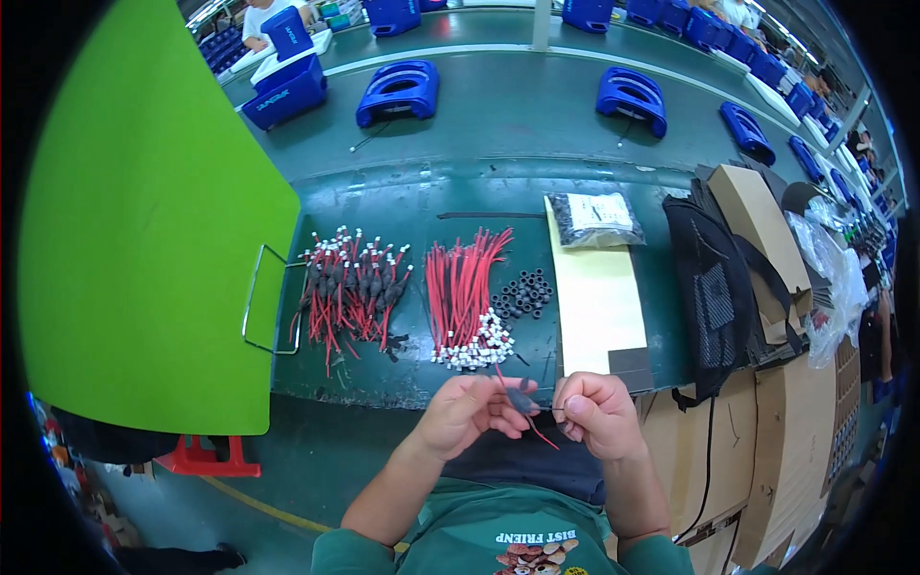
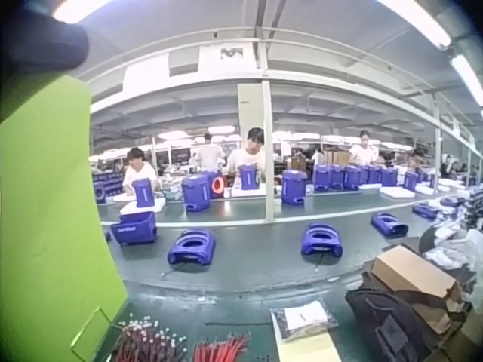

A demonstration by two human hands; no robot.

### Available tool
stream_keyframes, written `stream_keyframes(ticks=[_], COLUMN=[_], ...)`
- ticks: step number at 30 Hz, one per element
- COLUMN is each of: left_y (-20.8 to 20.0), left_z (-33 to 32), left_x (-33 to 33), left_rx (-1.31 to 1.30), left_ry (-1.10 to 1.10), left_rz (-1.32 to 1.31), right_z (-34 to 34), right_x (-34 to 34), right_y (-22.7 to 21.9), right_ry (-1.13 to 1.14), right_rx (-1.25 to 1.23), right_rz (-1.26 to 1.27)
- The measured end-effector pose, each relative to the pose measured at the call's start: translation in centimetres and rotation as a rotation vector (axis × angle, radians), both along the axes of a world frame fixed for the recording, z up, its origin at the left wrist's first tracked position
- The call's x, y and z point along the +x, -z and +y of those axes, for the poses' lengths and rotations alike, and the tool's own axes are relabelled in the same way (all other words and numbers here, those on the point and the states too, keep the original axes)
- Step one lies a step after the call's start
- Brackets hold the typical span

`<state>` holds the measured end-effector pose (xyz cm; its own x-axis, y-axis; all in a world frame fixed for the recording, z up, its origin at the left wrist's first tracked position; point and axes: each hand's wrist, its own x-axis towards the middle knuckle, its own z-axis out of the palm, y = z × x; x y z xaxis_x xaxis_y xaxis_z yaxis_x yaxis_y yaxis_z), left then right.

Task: The person assembles small electronic components by hand, attaching black plastic pieces to the ends of red wires at a production workbench.

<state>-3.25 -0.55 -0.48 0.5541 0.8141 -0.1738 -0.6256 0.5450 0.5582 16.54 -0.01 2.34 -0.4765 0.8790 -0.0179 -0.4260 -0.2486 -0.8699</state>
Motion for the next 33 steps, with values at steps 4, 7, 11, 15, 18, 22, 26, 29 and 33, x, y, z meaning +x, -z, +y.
stream_keyframes(ticks=[4,7,11,15,18,22,26,29,33], left_y=[-0.7,-1.2,-3.4,-5.7,-6.3,-6.9,-7.0,-6.4,-4.8], left_z=[-0.2,0.7,2.5,5.6,7.5,9.4,10.3,10.7,10.9], left_x=[0.1,-1.6,-6.7,-12.8,-16.9,-18.8,-19.2,-19.3,-20.7], left_rx=[0.083,0.189,0.348,0.447,0.472,0.554,0.385,0.258,0.235], left_ry=[-0.153,-0.300,-0.576,-0.711,-0.742,-0.550,-0.210,-0.162,-0.177], left_rz=[0.214,0.357,0.750,1.162,1.480,1.922,2.196,2.316,2.253], right_z=[-0.5,-0.6,-0.6,-0.1,0.2,0.1,0.2,0.3,0.2], right_x=[-1.2,-2.4,-4.4,-5.5,-6.4,-6.5,-6.5,-6.6,-6.7], right_y=[0.5,0.3,1.0,4.2,4.1,4.0,4.0,4.0,4.0], right_ry=[0.037,0.274,0.351,0.342,0.350,0.387,0.387,0.392,0.398], right_rx=[-0.011,0.036,0.120,0.375,0.531,0.755,0.751,0.771,0.781], right_rz=[-0.156,-0.316,-0.304,-0.505,-0.660,-0.790,-0.808,-0.829,-0.834])
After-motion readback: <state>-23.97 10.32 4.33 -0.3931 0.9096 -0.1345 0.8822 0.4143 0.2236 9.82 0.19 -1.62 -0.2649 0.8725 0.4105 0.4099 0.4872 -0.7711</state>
